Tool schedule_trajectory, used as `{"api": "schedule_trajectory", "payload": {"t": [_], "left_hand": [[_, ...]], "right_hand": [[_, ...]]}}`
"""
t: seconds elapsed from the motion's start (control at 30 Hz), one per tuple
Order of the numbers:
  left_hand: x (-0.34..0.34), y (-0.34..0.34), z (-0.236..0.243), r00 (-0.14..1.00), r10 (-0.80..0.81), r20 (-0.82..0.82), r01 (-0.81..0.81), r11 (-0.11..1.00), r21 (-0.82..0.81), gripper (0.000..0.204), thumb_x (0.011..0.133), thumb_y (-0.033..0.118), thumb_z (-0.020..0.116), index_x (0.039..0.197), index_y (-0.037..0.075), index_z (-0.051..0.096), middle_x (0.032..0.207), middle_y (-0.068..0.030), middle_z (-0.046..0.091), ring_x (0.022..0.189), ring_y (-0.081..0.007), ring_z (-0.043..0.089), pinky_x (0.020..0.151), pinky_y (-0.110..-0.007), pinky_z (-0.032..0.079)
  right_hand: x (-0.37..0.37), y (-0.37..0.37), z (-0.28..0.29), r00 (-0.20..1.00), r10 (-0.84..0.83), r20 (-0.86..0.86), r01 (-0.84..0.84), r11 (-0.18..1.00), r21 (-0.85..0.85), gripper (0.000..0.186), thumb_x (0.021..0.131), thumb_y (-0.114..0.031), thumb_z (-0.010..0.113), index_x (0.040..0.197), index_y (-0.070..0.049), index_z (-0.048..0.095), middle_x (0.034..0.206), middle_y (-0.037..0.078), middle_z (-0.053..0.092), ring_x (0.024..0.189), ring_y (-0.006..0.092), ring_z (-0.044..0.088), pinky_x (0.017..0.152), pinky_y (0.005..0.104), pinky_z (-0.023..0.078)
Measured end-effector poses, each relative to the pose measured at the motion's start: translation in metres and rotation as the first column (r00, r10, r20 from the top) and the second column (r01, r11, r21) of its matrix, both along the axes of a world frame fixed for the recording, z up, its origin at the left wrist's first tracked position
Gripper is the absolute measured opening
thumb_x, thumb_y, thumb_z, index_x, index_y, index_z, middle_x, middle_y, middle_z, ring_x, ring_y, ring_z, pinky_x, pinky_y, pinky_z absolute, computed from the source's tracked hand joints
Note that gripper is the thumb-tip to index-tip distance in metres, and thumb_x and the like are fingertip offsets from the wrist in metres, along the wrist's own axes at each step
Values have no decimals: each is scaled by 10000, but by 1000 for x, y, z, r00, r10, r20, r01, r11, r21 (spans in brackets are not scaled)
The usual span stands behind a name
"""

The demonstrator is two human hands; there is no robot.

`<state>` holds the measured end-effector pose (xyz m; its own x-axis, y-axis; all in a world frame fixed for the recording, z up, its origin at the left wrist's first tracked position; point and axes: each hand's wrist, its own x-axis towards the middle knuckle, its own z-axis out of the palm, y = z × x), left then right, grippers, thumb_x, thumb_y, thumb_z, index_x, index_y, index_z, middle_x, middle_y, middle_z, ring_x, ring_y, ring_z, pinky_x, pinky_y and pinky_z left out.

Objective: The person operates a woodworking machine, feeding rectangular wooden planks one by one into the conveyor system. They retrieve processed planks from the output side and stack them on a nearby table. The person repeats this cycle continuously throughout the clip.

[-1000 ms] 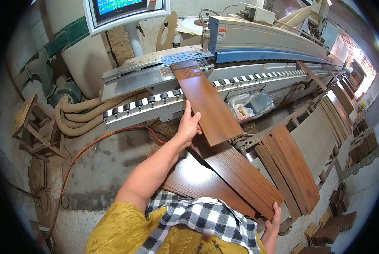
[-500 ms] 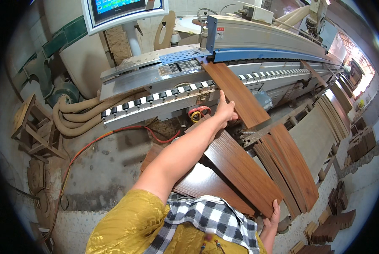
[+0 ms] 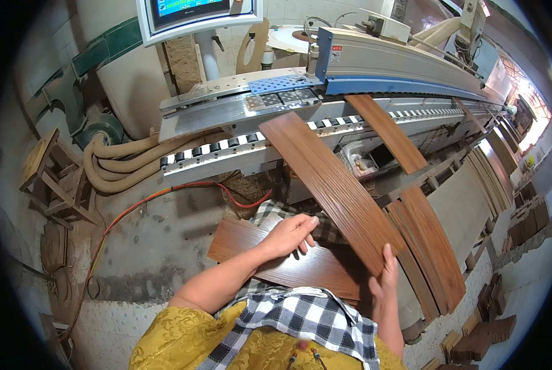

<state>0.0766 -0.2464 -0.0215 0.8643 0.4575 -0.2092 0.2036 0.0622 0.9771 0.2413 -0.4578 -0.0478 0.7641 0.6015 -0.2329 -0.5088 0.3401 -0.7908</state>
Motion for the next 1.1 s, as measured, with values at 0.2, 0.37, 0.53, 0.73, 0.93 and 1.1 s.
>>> {"api": "schedule_trajectory", "payload": {"t": [0.2,0.37,0.53,0.73,0.93,1.1], "left_hand": [[8,19,-6,933,307,188,-244,923,-296,440,951,337,446,1260,37,357,867,-89,616,657,-124,611,544,-210,446],[18,38,-4,786,496,368,-431,867,-249,298,926,238,517,1105,21,423,934,-77,577,772,-107,555,692,-259,458],[24,59,-8,736,566,370,-493,824,-278,376,914,147,523,1215,-3,356,1077,-113,541,959,-142,526,850,-292,430],[28,56,1,704,545,455,-468,839,-278,761,917,96,497,1441,90,-55,1088,-132,558,904,-138,544,806,-282,443],[19,57,16,808,503,308,-471,864,-176,753,920,121,495,1449,106,-41,1011,-125,594,798,-127,565,640,-267,461],[17,63,10,836,475,276,-457,880,-130,787,920,162,498,1439,119,-91,887,-95,620,658,-93,539,448,-229,377]], "right_hand": [[-31,77,18,918,396,8,-395,914,88,398,904,-304,541,1143,11,489,1034,116,611,883,221,623,727,312,527],[-45,124,28,755,648,99,-649,760,-33,450,927,-389,477,1056,39,532,895,154,649,720,190,647,636,262,517],[-34,128,26,820,534,205,-487,840,-242,439,942,-416,430,1013,1,549,846,135,655,674,171,627,629,264,488],[-4,20,-4,373,344,862,327,820,-469,388,847,-185,603,1156,25,497,1067,177,575,1005,301,543,864,381,427],[-27,-78,-53,392,497,774,570,530,-628,549,864,-216,567,1301,46,363,1268,240,443,1132,387,426,960,434,336],[-31,-88,-65,384,488,784,612,501,-612,469,896,-215,515,1279,32,404,1226,214,486,1100,380,453,947,444,336]]}}
